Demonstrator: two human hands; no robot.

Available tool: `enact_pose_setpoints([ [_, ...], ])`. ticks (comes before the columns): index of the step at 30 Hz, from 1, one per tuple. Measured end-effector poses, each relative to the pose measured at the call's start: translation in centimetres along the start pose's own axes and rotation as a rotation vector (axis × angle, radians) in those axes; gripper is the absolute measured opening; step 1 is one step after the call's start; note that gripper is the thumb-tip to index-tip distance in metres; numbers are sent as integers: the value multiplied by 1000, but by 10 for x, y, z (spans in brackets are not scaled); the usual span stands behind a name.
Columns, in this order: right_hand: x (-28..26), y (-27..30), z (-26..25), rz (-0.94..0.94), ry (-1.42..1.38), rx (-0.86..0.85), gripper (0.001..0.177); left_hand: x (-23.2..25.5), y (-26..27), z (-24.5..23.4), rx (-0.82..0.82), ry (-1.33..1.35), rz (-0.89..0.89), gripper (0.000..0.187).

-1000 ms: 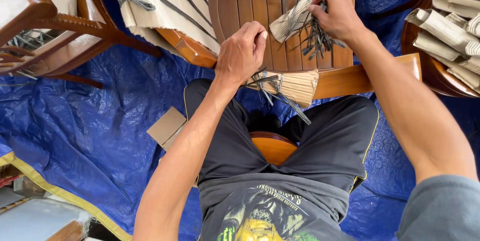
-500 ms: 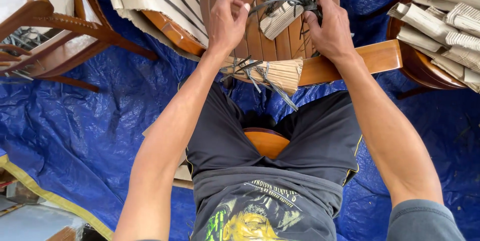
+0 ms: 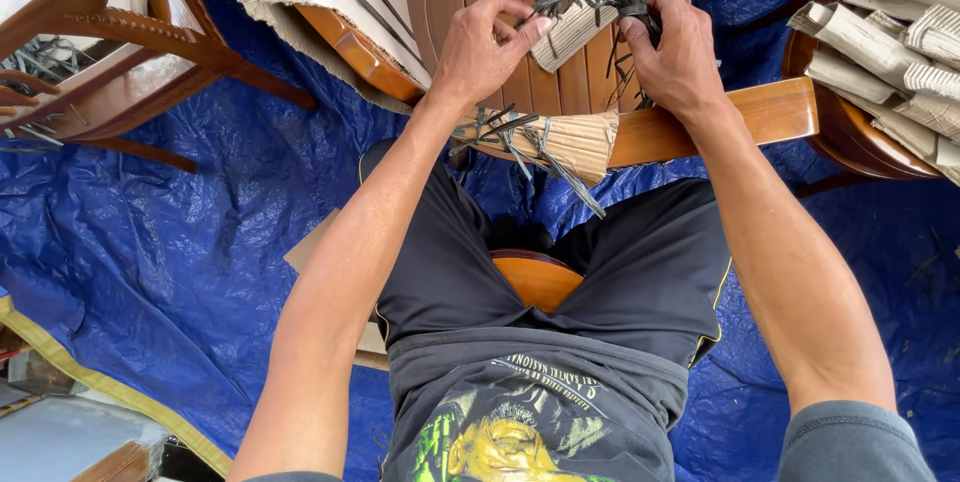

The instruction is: Wrapping furniture components with protective cardboard and securing them with plastic ties.

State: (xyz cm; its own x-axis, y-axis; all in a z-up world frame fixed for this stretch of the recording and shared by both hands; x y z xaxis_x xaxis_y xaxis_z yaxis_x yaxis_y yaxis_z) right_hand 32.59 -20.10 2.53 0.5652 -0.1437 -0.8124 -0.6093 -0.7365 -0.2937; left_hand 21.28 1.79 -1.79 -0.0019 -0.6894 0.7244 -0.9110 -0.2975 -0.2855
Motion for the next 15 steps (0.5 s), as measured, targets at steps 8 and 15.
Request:
enact_pose_setpoints([
  [8,3,2,3,5,53,-19,28,-31,-1,6,190,74,-47,10],
  [15,14,1,4,-19,130,-42,25,-41,0,9,238,86,-113,11],
])
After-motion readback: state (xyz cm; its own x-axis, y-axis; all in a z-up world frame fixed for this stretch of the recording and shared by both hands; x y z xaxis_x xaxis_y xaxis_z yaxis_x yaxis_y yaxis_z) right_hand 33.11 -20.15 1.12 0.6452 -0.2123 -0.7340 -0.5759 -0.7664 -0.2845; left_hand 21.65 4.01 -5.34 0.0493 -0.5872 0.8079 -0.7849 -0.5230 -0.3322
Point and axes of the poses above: each hand's wrist, its own y-axis away from the middle knuckle, its own z-axis out of the palm, x = y × z, the point moved 3 cm from there along -y, towards the middle knuckle, and after that the axes turned 14 degrees about -y, right-handed, at the moved point
